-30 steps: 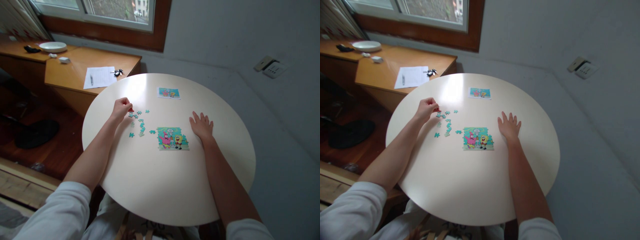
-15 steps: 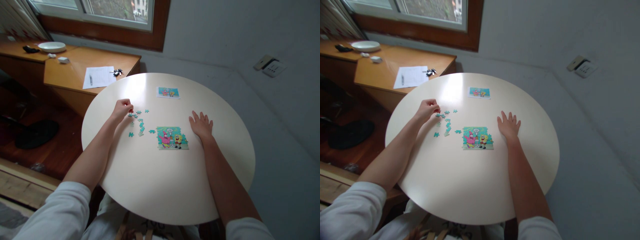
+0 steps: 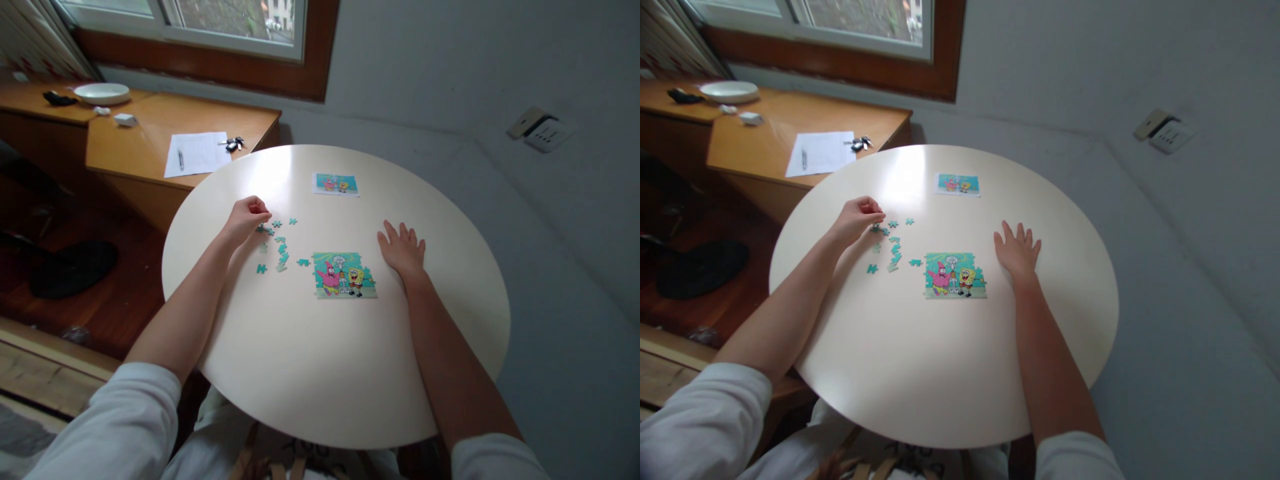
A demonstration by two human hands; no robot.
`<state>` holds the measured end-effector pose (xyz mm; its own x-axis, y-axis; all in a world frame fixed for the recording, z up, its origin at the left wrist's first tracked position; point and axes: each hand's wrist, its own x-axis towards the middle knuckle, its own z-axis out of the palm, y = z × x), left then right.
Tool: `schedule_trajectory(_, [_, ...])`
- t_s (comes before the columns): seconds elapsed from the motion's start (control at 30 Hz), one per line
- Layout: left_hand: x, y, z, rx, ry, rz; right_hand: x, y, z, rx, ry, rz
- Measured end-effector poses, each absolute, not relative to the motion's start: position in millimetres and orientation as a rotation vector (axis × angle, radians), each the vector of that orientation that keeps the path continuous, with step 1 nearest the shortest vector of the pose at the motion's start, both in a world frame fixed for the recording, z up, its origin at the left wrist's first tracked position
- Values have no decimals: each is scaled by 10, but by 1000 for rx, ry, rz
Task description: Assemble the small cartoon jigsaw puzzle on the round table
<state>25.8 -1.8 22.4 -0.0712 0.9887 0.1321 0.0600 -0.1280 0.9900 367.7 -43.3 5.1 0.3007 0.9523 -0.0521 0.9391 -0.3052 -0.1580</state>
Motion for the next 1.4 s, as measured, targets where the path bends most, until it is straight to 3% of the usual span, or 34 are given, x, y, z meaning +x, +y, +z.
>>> schedule_trajectory(1.4, [267,-73,318,1334,1310,1348,3664,-438,72,-2499,-1807,183])
